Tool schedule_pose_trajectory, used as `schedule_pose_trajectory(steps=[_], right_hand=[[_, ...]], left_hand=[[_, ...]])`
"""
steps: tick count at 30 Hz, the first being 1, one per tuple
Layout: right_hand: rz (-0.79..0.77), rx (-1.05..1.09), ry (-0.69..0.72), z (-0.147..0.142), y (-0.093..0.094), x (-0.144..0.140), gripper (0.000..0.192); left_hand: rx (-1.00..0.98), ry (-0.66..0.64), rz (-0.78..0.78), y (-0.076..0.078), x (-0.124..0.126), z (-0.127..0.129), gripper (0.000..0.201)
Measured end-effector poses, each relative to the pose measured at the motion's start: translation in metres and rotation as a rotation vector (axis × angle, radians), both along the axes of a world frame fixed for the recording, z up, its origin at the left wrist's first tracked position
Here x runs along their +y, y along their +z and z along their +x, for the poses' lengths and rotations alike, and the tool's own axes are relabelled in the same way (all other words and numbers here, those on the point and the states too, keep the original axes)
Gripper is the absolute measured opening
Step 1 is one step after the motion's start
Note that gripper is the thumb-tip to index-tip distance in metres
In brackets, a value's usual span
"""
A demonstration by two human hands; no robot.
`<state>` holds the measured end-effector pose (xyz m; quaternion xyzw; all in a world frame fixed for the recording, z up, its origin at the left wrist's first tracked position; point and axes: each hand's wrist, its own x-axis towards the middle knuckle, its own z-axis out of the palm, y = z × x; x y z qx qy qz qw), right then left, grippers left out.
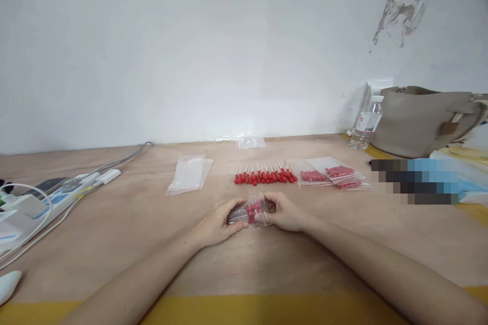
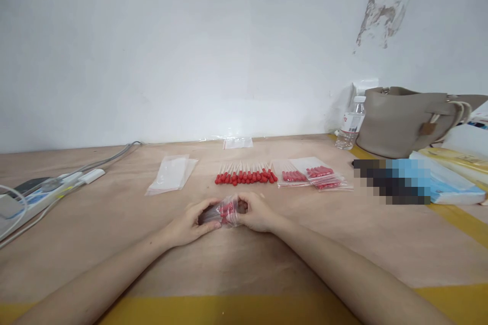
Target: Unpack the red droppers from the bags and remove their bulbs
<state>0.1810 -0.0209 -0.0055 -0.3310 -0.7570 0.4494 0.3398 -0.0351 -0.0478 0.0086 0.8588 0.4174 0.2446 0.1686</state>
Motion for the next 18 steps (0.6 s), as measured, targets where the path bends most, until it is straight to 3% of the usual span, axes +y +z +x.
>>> schedule_pose_trajectory(steps=[4,11,15,18], right_hand=[[-0.116,0.1,-0.018,0.005,0.008,-0.001,0.024],[-0.549,0.286,-0.02,0.02,0.015,0.0,0.035],[-0.582,0.281,-0.077,0.029,0.019,0.007,0.03],[-0.561,0.254,-0.141,0.049,0.035,0.018,0.03]], left_hand=[[0.009,0.018,-0.012,0.001,0.001,-0.001,0.049],[0.03,0.005,-0.021,0.001,0.003,-0.005,0.048],[0.041,0.007,-0.016,0.001,0.004,-0.008,0.048],[0.045,-0.007,-0.011,0.003,0.004,-0.012,0.047]])
